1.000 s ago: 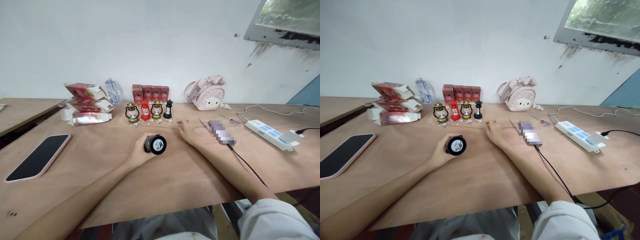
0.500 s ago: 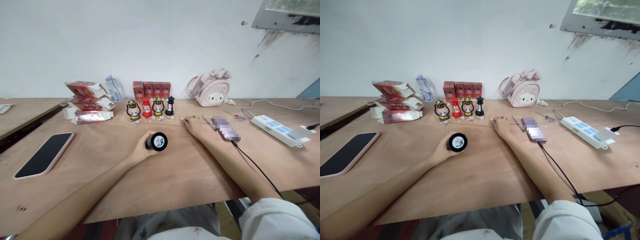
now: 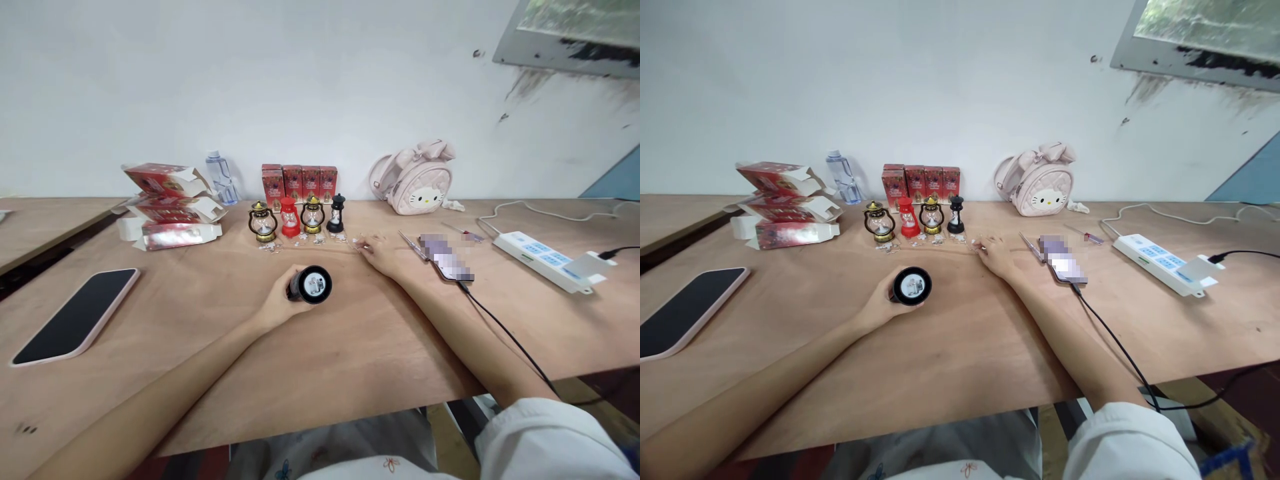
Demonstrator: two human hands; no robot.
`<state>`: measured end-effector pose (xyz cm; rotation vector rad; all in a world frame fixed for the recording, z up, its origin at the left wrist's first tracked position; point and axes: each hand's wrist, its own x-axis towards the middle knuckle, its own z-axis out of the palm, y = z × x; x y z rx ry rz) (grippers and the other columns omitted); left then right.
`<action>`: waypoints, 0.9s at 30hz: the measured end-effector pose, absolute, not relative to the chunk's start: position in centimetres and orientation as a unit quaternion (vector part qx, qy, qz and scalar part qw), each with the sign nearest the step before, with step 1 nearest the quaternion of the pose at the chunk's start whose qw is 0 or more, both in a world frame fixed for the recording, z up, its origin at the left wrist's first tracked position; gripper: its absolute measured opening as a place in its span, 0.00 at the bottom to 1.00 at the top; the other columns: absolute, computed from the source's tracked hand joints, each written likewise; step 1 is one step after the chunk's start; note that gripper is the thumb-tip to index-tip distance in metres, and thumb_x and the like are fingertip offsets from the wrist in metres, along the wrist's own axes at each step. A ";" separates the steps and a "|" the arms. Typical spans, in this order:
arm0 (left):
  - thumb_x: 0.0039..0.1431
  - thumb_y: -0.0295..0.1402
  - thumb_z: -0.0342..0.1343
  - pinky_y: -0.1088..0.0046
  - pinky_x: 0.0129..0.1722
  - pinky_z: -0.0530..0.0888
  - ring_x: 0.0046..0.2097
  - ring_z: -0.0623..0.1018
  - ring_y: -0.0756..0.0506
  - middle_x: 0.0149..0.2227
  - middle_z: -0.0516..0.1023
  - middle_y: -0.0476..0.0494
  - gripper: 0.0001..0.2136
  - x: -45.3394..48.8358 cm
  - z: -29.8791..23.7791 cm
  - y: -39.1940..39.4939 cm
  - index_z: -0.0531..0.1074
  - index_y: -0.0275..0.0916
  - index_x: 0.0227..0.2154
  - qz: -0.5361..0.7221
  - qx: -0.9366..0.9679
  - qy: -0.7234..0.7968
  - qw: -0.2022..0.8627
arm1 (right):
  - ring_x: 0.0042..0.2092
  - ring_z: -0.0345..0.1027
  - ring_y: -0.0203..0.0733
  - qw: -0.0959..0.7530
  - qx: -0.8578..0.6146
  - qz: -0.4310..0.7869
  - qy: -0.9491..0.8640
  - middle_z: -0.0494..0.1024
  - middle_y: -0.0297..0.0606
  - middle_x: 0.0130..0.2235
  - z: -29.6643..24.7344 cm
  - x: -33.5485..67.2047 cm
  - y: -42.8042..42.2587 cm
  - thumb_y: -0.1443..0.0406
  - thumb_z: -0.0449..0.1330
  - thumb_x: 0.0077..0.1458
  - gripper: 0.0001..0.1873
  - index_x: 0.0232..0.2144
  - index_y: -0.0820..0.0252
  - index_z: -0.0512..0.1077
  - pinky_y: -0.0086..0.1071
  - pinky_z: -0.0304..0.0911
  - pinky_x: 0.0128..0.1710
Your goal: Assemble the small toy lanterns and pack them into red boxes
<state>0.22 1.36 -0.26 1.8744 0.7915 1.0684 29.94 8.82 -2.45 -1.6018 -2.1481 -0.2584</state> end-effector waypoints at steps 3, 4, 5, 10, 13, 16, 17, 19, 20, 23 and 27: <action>0.42 0.35 0.66 0.62 0.49 0.71 0.46 0.75 0.42 0.42 0.74 0.42 0.22 0.3 -0.2 1.3 0.67 0.37 0.41 0.426 0.741 0.318 0.411 | 0.47 0.68 0.46 0.221 -0.577 -0.097 -0.780 0.78 0.42 0.43 -2.3 29.8 8.6 0.66 0.53 0.60 0.11 0.41 0.58 0.74 0.39 0.57 0.50; 0.42 0.35 0.66 0.62 0.49 0.71 0.46 0.75 0.42 0.42 0.74 0.42 0.22 0.3 -0.1 1.2 0.67 0.37 0.41 0.427 0.738 0.320 0.413 | 0.47 0.68 0.47 0.219 -0.578 -0.099 -0.780 0.78 0.43 0.43 -2.3 29.8 8.5 0.66 0.53 0.59 0.11 0.41 0.59 0.74 0.40 0.57 0.50; 0.42 0.35 0.66 0.62 0.50 0.71 0.47 0.75 0.42 0.42 0.74 0.43 0.22 0.4 -0.1 1.2 0.67 0.37 0.41 0.430 0.733 0.324 0.416 | 0.47 0.67 0.48 0.216 -0.578 -0.100 -0.781 0.78 0.44 0.43 -2.2 29.7 8.4 0.66 0.53 0.59 0.11 0.42 0.59 0.74 0.41 0.57 0.50; 0.43 0.40 0.66 0.59 0.53 0.70 0.51 0.73 0.41 0.47 0.74 0.42 0.27 0.4 -0.5 1.2 0.64 0.38 0.45 0.442 0.688 0.360 0.448 | 0.46 0.67 0.48 0.199 -0.577 -0.104 -0.785 0.78 0.45 0.41 -2.1 29.5 8.2 0.67 0.53 0.60 0.12 0.43 0.60 0.73 0.40 0.56 0.50; 0.42 0.41 0.67 0.58 0.55 0.68 0.53 0.72 0.40 0.50 0.72 0.41 0.30 0.2 -1.0 1.4 0.63 0.39 0.48 0.427 0.693 0.347 0.466 | 0.46 0.67 0.48 0.198 -0.579 -0.104 -0.784 0.78 0.45 0.41 -2.2 29.5 8.3 0.67 0.52 0.60 0.12 0.42 0.60 0.73 0.39 0.57 0.49; 0.40 0.41 0.68 0.58 0.55 0.68 0.55 0.71 0.39 0.51 0.70 0.39 0.33 -0.1 -1.2 1.4 0.63 0.40 0.51 0.414 0.702 0.338 0.471 | 0.47 0.67 0.48 0.202 -0.578 -0.102 -0.784 0.78 0.46 0.42 -2.3 29.6 8.5 0.68 0.52 0.60 0.12 0.42 0.61 0.73 0.39 0.57 0.49; 0.40 0.41 0.68 0.58 0.55 0.69 0.55 0.70 0.39 0.51 0.70 0.39 0.34 -0.1 -1.1 1.3 0.63 0.40 0.51 0.409 0.702 0.339 0.474 | 0.47 0.67 0.48 0.204 -0.576 -0.101 -0.785 0.78 0.46 0.42 -2.4 29.6 8.5 0.68 0.52 0.60 0.12 0.42 0.61 0.73 0.39 0.57 0.49; 0.38 0.41 0.68 0.58 0.52 0.71 0.55 0.71 0.38 0.51 0.69 0.38 0.34 -0.1 -0.9 1.0 0.63 0.39 0.49 0.404 0.695 0.343 0.486 | 0.48 0.67 0.47 0.209 -0.574 -0.099 -0.786 0.78 0.45 0.42 -2.5 29.7 8.6 0.69 0.52 0.59 0.12 0.42 0.61 0.73 0.39 0.57 0.49; 0.38 0.41 0.69 0.59 0.50 0.72 0.54 0.71 0.38 0.50 0.70 0.38 0.33 -0.1 -0.8 0.9 0.63 0.39 0.49 0.406 0.688 0.344 0.494 | 0.48 0.67 0.47 0.212 -0.573 -0.097 -0.786 0.78 0.45 0.43 -2.5 29.8 8.6 0.68 0.52 0.59 0.12 0.42 0.61 0.73 0.39 0.57 0.49; 0.35 0.41 0.69 0.61 0.43 0.76 0.46 0.76 0.40 0.45 0.72 0.40 0.33 0.1 -0.4 0.7 0.63 0.39 0.46 0.417 0.658 0.351 0.519 | 0.47 0.67 0.47 0.220 -0.570 -0.093 -0.786 0.78 0.44 0.43 -2.7 29.9 8.8 0.68 0.52 0.59 0.12 0.42 0.60 0.72 0.39 0.58 0.48; 0.32 0.45 0.71 0.67 0.30 0.76 0.30 0.76 0.47 0.34 0.73 0.45 0.33 0.2 -0.3 0.9 0.64 0.39 0.41 0.420 0.658 0.335 0.528 | 0.47 0.67 0.47 0.229 -0.566 -0.088 -0.787 0.78 0.44 0.42 -2.8 29.9 8.9 0.68 0.52 0.59 0.11 0.42 0.60 0.72 0.40 0.58 0.49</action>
